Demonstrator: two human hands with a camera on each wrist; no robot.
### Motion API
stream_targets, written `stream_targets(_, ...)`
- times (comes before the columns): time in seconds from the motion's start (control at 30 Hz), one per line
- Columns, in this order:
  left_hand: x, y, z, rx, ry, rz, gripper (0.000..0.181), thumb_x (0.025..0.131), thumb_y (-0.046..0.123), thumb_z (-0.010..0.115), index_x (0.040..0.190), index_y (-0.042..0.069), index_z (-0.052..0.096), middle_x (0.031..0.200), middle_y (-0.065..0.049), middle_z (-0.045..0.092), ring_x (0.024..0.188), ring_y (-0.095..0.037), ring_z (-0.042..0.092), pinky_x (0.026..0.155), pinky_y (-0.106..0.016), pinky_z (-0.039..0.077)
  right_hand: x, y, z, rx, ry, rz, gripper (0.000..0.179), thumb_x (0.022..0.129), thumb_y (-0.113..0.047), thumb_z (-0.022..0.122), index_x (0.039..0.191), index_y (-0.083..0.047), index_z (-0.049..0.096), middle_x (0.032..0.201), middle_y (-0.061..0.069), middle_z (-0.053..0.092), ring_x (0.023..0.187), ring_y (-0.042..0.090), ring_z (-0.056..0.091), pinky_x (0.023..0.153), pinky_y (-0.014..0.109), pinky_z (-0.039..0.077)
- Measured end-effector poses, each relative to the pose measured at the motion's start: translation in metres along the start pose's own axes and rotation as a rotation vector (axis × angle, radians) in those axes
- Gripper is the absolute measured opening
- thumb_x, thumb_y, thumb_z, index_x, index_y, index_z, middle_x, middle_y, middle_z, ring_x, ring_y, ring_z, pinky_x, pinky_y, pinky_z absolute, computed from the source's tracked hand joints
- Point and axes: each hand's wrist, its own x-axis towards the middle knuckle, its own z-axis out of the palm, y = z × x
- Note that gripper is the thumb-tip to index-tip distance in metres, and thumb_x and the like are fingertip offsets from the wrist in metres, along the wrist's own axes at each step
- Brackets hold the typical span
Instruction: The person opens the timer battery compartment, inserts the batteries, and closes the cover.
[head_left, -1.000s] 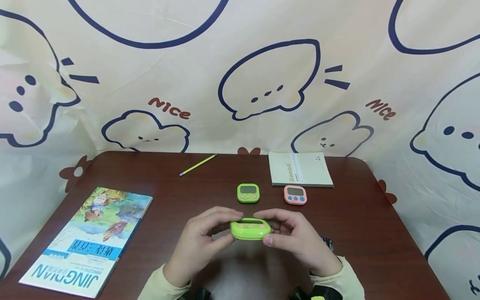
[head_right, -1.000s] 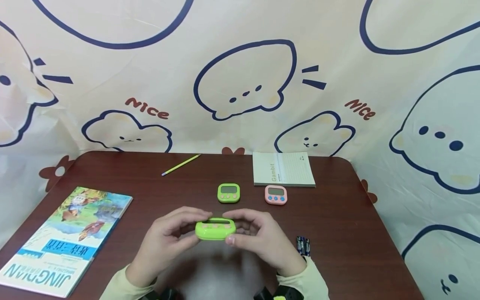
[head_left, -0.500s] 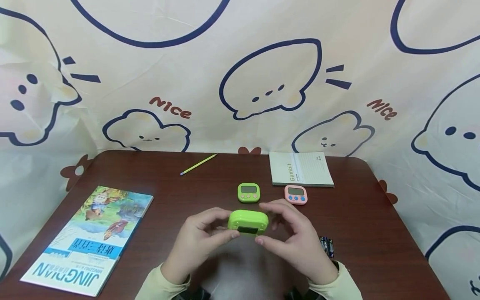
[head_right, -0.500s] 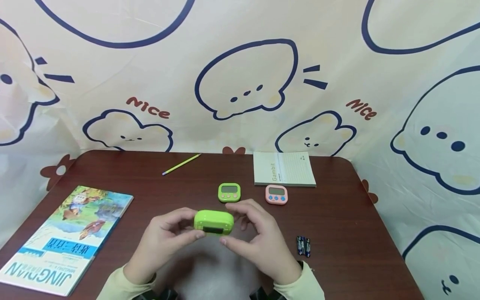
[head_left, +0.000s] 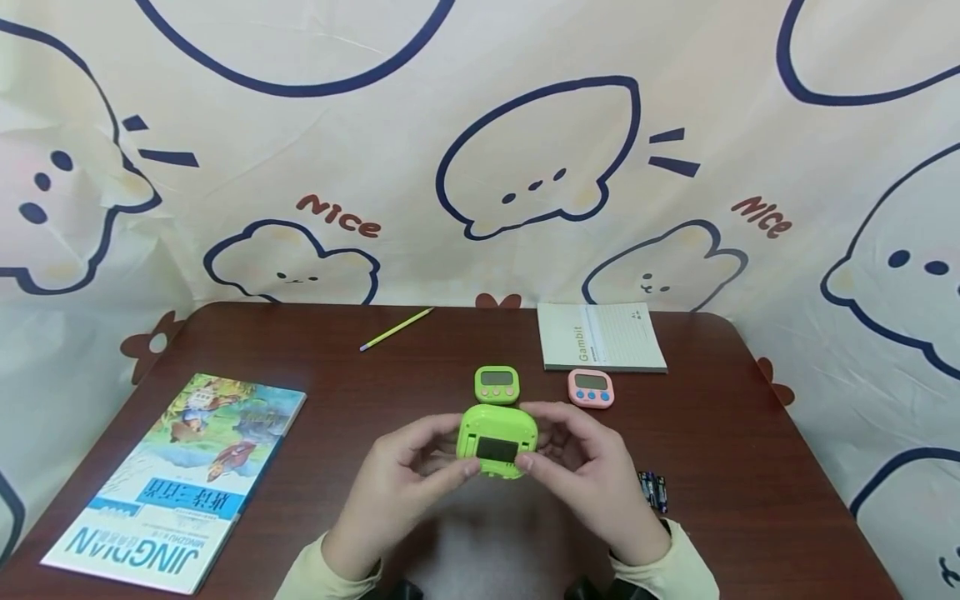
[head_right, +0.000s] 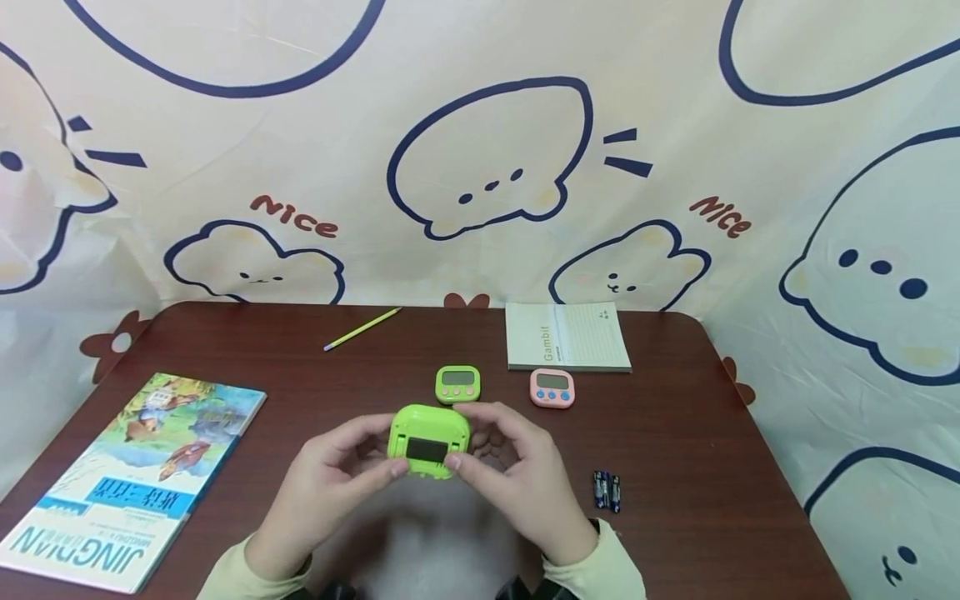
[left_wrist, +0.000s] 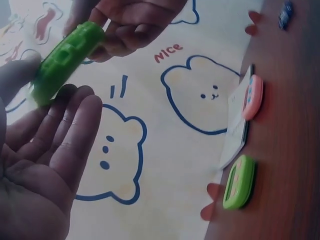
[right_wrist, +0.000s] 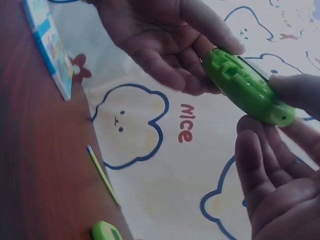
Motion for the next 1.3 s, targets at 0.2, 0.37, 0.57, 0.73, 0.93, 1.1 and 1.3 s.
stream_targets(0.2,0.001,-0.002,0.000,0.094,-0.062,0.088,0.074,0.076,0.008,0.087,0.142,0.011,0.053,0.109,-0.006,0.070,0.096,-0.017,0.070,0.080,-0.033,0.061,0.003,0.002,-0.005,0.119,-0.060,0.112,0.036,0.090,0.009,0.066,0.126,0.004,0.062,0.102,0.015,0.067,0.087,0.017,0.066,0.075,0.027,0.059)
stream_targets(0.37,0.001,-0.006,0.001,0.123,-0.126,0.088,0.078,0.075,0.009,0.089,0.143,0.012,0.051,0.111,-0.006,0.068,0.094,-0.015,0.071,0.079,-0.031,0.061,0.003,0.004,-0.006,0.184,-0.103,0.190,0.034,0.091,0.005,0.065,0.125,0.008,0.060,0.103,0.016,0.064,0.085,0.016,0.065,0.075,0.025,0.058)
stream_targets(0.57,0.000,-0.011,0.004,0.101,-0.145,0.097,0.074,0.075,0.003,0.087,0.139,0.010,0.051,0.107,-0.009,0.069,0.087,-0.013,0.073,0.076,-0.031,0.061,0.000,0.008,0.007,0.050,-0.044,0.085,0.033,0.095,0.003,0.060,0.128,0.001,0.059,0.100,0.012,0.065,0.085,0.015,0.063,0.071,0.026,0.057)
stream_targets(0.73,-0.001,-0.013,0.012,0.063,-0.168,0.146,0.071,0.078,-0.001,0.085,0.139,0.007,0.049,0.106,-0.013,0.069,0.084,-0.013,0.073,0.073,-0.032,0.062,-0.005,0.010,0.025,-0.066,0.046,0.014,0.030,0.097,0.001,0.059,0.125,-0.009,0.062,0.096,0.007,0.066,0.079,0.014,0.062,0.064,0.029,0.055)
stream_targets(0.93,-0.004,-0.013,0.019,0.082,-0.158,0.215,0.071,0.076,-0.002,0.085,0.137,0.004,0.050,0.102,-0.013,0.069,0.078,-0.010,0.071,0.066,-0.028,0.061,-0.007,0.010,0.033,-0.018,0.134,0.004,0.025,0.094,0.007,0.058,0.115,-0.006,0.064,0.090,0.010,0.066,0.070,0.016,0.061,0.058,0.030,0.055)
stream_targets(1.1,-0.003,-0.016,0.022,0.087,-0.151,0.280,0.072,0.075,-0.005,0.085,0.137,0.001,0.049,0.100,-0.014,0.069,0.076,-0.010,0.071,0.064,-0.025,0.061,-0.008,0.011,0.037,-0.026,0.192,0.008,0.026,0.091,0.009,0.059,0.111,-0.006,0.065,0.086,0.010,0.066,0.070,0.014,0.060,0.057,0.030,0.055)
stream_targets(1.3,-0.003,-0.017,0.023,0.078,-0.158,0.269,0.072,0.076,-0.005,0.085,0.137,0.001,0.049,0.099,-0.015,0.070,0.076,-0.011,0.072,0.063,-0.025,0.061,-0.008,0.011,0.037,-0.039,0.213,0.035,0.024,0.091,0.008,0.061,0.108,-0.007,0.067,0.085,0.008,0.067,0.069,0.013,0.060,0.057,0.029,0.054)
